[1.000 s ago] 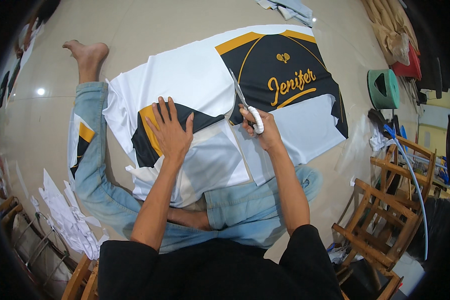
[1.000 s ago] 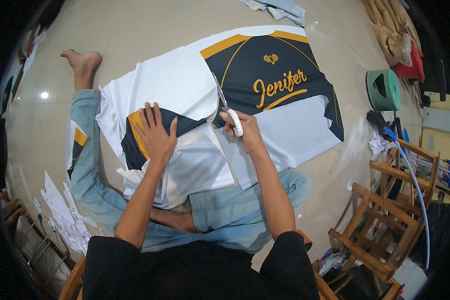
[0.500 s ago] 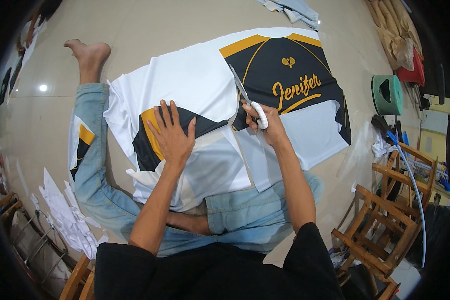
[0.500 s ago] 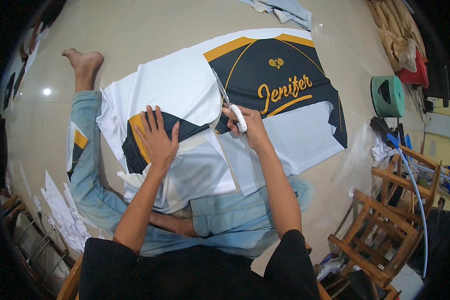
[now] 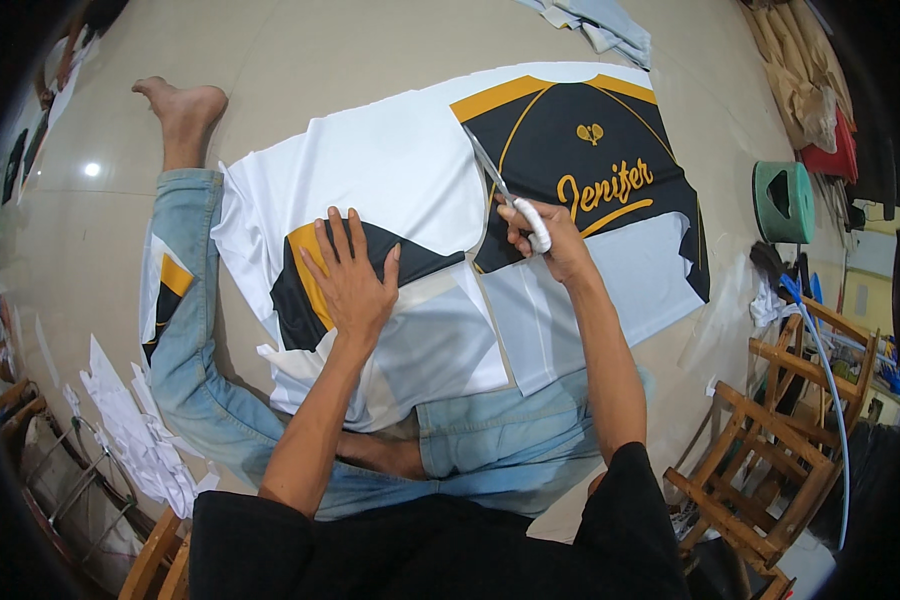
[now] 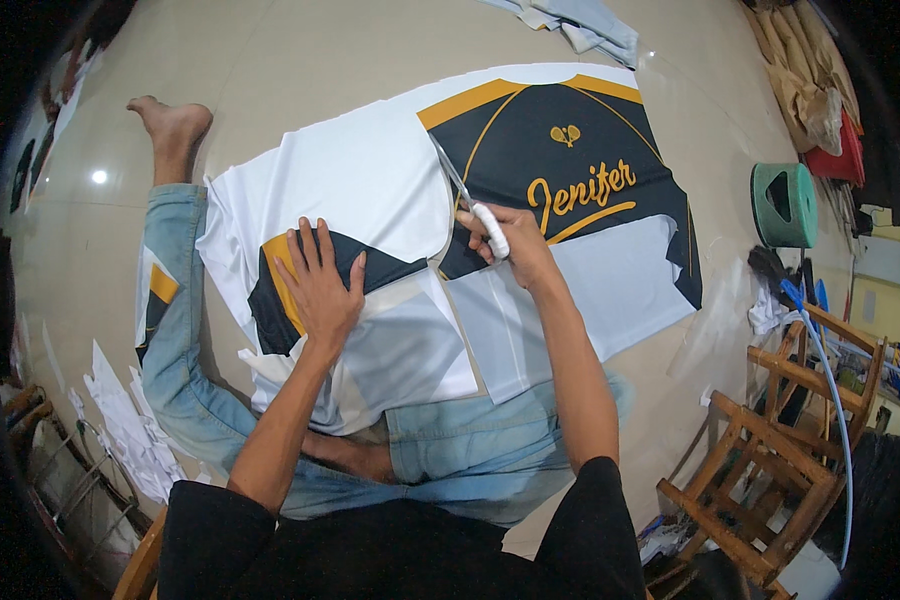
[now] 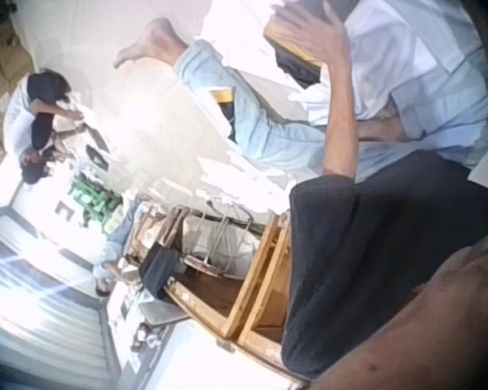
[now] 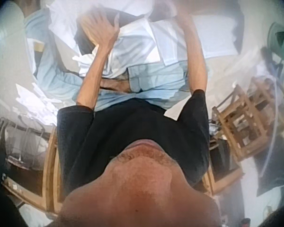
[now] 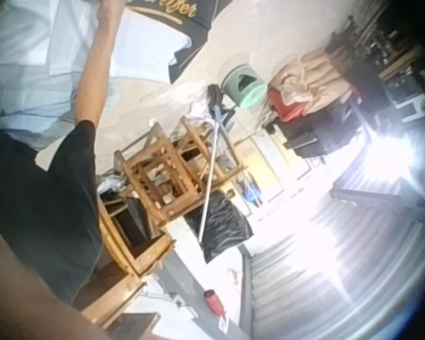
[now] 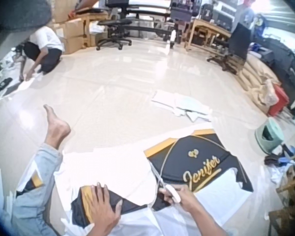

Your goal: The person sits on the floor and uses scissors to cut a piece of black and white fabric with yellow accents. They carefully trim the edges of the fabric, which appears to be a garment or a pattern piece, while sitting cross-legged.

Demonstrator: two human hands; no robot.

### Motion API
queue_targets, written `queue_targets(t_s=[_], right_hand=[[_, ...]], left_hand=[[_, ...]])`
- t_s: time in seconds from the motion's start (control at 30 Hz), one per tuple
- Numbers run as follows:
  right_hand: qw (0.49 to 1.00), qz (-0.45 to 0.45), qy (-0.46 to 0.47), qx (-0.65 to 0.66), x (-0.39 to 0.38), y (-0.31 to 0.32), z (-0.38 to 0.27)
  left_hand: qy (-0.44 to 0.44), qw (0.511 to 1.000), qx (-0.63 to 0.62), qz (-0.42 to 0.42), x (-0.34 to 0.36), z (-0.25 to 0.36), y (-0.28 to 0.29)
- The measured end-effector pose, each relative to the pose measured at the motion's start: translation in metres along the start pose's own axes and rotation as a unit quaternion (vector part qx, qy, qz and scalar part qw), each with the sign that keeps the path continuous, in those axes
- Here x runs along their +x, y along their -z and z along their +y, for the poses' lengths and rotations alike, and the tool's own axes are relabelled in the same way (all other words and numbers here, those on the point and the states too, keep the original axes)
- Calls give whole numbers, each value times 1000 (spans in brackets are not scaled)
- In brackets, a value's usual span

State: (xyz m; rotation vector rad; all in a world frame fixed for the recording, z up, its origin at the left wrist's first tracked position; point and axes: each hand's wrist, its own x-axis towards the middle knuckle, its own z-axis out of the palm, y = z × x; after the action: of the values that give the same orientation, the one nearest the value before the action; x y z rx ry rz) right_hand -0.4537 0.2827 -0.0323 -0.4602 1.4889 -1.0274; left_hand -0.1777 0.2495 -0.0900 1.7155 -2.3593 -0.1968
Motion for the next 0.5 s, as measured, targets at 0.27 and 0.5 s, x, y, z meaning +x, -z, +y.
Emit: queue_targets(t_s=[0.27, 0.5], right_hand=[[1000, -8, -5, -18, 20, -7, -21], [1000, -14, -2, -27, 27, -3, -18]], left_hand=[[-3, 1000, -2, 6, 1, 0, 3], [-3, 1000, -11, 5, 0, 1, 3]])
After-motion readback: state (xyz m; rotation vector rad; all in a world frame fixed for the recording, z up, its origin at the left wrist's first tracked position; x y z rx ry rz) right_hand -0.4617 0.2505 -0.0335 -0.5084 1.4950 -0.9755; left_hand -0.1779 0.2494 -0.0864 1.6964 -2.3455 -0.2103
